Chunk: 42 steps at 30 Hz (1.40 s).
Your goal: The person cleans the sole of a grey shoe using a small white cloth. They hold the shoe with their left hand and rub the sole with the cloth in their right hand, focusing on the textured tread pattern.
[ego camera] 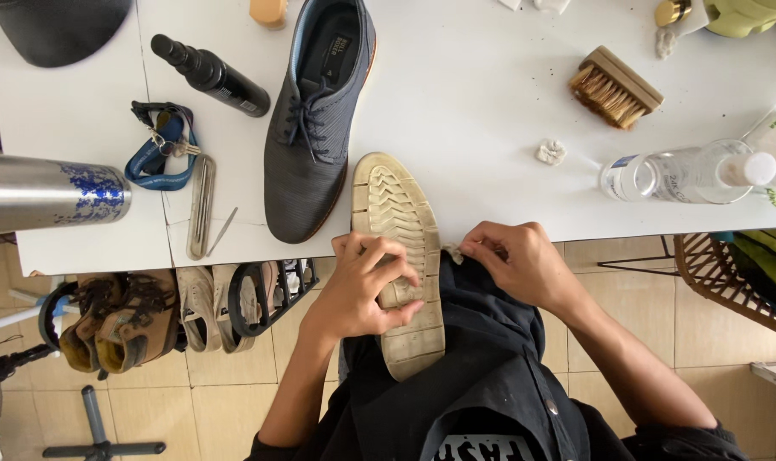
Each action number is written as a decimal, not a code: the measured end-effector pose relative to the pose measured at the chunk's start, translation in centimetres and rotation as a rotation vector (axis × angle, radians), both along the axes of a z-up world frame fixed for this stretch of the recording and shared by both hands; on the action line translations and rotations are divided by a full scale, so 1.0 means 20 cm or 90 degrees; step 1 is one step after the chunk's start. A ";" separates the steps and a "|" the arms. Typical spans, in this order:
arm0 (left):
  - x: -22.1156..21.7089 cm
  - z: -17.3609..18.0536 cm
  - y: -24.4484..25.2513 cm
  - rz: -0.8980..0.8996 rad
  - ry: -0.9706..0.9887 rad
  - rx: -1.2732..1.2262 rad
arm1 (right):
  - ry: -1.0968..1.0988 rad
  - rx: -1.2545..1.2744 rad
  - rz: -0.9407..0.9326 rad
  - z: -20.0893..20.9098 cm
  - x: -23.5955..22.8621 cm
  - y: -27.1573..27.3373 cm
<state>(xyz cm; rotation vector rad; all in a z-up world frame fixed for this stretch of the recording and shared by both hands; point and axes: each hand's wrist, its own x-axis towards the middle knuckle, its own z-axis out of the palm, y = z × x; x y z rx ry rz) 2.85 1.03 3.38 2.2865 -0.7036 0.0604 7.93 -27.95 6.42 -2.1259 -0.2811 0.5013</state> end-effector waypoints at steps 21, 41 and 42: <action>-0.05 0.44 -0.21 0.113 0.240 -0.206 | 0.165 0.405 -0.030 -0.10 -0.10 -0.01; 0.07 0.44 -0.29 0.177 0.348 -0.433 | -0.009 0.311 -0.072 0.03 -0.12 0.02; 0.07 0.43 -0.29 0.191 0.340 -0.439 | -0.015 0.274 -0.088 0.02 -0.12 0.01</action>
